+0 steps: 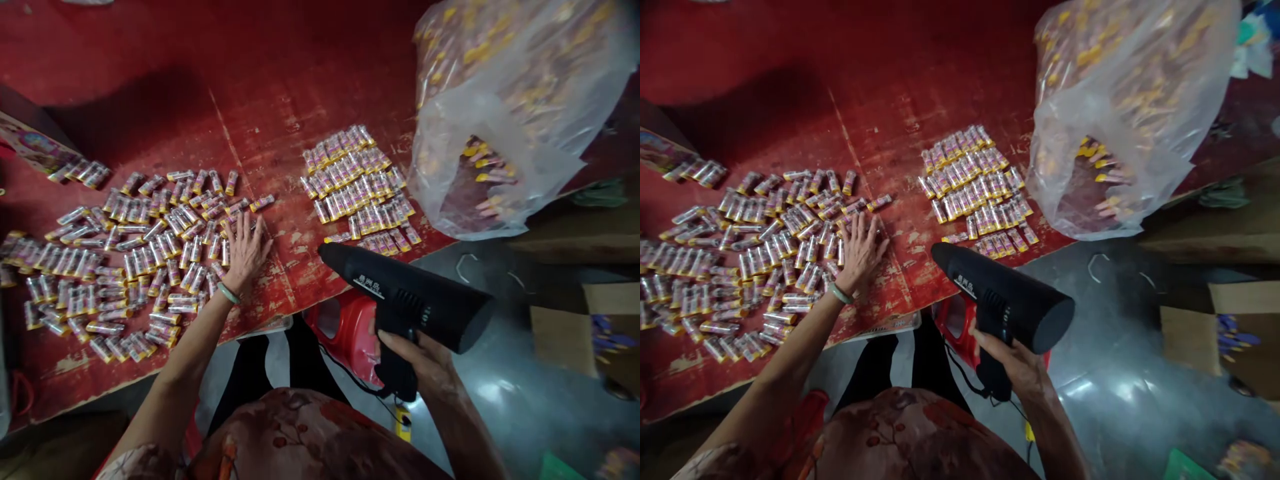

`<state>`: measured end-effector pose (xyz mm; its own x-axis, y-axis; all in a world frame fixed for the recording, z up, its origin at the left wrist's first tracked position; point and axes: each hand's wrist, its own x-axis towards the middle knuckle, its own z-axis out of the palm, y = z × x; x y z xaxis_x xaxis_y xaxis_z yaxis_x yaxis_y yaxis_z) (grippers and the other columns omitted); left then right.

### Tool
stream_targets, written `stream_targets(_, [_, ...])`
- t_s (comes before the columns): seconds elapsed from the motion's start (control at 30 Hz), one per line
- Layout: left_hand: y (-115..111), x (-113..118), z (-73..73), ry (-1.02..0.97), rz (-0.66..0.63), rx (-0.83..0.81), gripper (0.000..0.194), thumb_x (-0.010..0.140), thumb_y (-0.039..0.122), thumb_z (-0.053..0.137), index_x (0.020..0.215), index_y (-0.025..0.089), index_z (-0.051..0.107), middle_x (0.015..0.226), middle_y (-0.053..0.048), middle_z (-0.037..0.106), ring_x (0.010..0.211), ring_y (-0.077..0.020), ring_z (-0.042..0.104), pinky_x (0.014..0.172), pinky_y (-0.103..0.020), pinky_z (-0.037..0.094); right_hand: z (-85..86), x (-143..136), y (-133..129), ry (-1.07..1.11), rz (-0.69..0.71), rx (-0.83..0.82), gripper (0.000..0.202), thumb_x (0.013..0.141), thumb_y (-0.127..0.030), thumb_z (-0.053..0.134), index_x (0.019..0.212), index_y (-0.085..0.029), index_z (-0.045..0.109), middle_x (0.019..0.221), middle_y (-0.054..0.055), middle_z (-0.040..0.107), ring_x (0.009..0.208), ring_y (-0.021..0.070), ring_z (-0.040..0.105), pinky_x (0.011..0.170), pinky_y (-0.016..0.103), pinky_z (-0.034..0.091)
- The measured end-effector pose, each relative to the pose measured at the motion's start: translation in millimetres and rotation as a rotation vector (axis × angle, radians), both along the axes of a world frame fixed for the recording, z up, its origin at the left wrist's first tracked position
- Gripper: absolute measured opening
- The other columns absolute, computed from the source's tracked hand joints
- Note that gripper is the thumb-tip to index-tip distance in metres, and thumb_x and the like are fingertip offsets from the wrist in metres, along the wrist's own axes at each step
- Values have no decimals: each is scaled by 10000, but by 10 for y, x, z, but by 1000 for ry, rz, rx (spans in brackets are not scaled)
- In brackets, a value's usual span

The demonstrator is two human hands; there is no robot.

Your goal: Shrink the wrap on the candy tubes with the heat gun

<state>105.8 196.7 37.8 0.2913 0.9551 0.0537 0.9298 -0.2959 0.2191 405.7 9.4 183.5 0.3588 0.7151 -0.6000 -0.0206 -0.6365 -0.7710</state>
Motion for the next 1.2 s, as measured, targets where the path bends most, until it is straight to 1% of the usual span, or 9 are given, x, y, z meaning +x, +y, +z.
stream_targets(0.13, [264, 280, 4, -16, -68, 14, 657, 1012, 456, 380, 1557, 93, 326, 1653, -218, 214, 1568, -337, 80, 1258, -636, 24, -28, -81, 305, 17, -55, -31, 340, 629, -431, 889, 850, -203, 768, 673, 41, 689, 531, 182, 609, 431, 275, 505])
stream_targets(0.23, [555, 415, -39, -1, -60, -30, 629, 1017, 401, 341, 1563, 90, 318, 1654, -201, 229, 1566, -342, 97, 1253, -646, 7, -67, -260, 726, 86, 11, -16, 322, 653, -453, 867, 776, -189, 729, 606, 25, 649, 467, 151, 564, 386, 246, 459])
stream_targets(0.33, [693, 367, -46, 41, -11, -65, 646, 1021, 390, 297, 1566, 42, 292, 1641, -214, 258, 1559, -354, 131, 1253, -642, -3, -122, -519, 1188, 178, 98, 66, 339, 646, -471, 837, 728, -178, 688, 552, 5, 607, 413, 133, 519, 362, 243, 443])
stream_targets(0.47, [560, 120, -23, 110, 85, -65, 629, 1025, 355, 259, 1584, 65, 266, 1656, -184, 235, 1566, -350, 87, 1253, -639, -16, -197, -823, 1581, 254, 242, 99, 388, 638, -515, 807, 752, -164, 686, 548, 9, 615, 421, 141, 540, 372, 235, 447])
stream_targets(0.63, [399, -176, -53, 139, 213, -59, 591, 1021, 304, 268, 1589, 143, 291, 1659, -170, 236, 1565, -359, 75, 1225, -689, -10, -178, -821, 1493, 245, 297, 75, 403, 640, -534, 814, 770, -166, 710, 550, 11, 621, 423, 136, 528, 375, 231, 431])
stream_targets(0.83, [495, -257, 13, 24, 210, 3, 581, 1022, 345, 311, 1562, 133, 345, 1644, -230, 230, 1552, -392, 134, 1194, -739, 56, 19, -169, 890, 166, 30, -35, 388, 690, -515, 836, 812, -166, 715, 615, 18, 628, 472, 143, 552, 406, 243, 471])
stream_targets(0.97, [469, 270, 67, -50, 1, 23, 592, 1009, 350, 373, 1546, 101, 361, 1615, -230, 309, 1557, -333, 155, 1250, -648, 82, 114, 329, 551, 125, -155, 37, 396, 649, -445, 872, 897, -174, 722, 703, 35, 664, 527, 160, 578, 418, 251, 489])
stream_targets(1.07, [277, 987, 51, -70, -311, -17, 568, 1012, 367, 380, 1512, 101, 417, 1583, -204, 388, 1549, -310, 204, 1270, -599, 119, 155, 565, 375, 80, -291, 12, 386, 669, -431, 865, 936, -194, 716, 715, 29, 668, 526, 163, 581, 413, 256, 497])
stream_targets(1.2, [-61, 1895, 6, -86, -699, -6, 622, 1012, 462, 389, 1548, 147, 374, 1630, -169, 314, 1556, -313, 174, 1275, -598, 117, 159, 726, 222, 62, -442, -26, 389, 647, -409, 885, 926, -188, 728, 733, 32, 682, 539, 161, 607, 460, 267, 537])
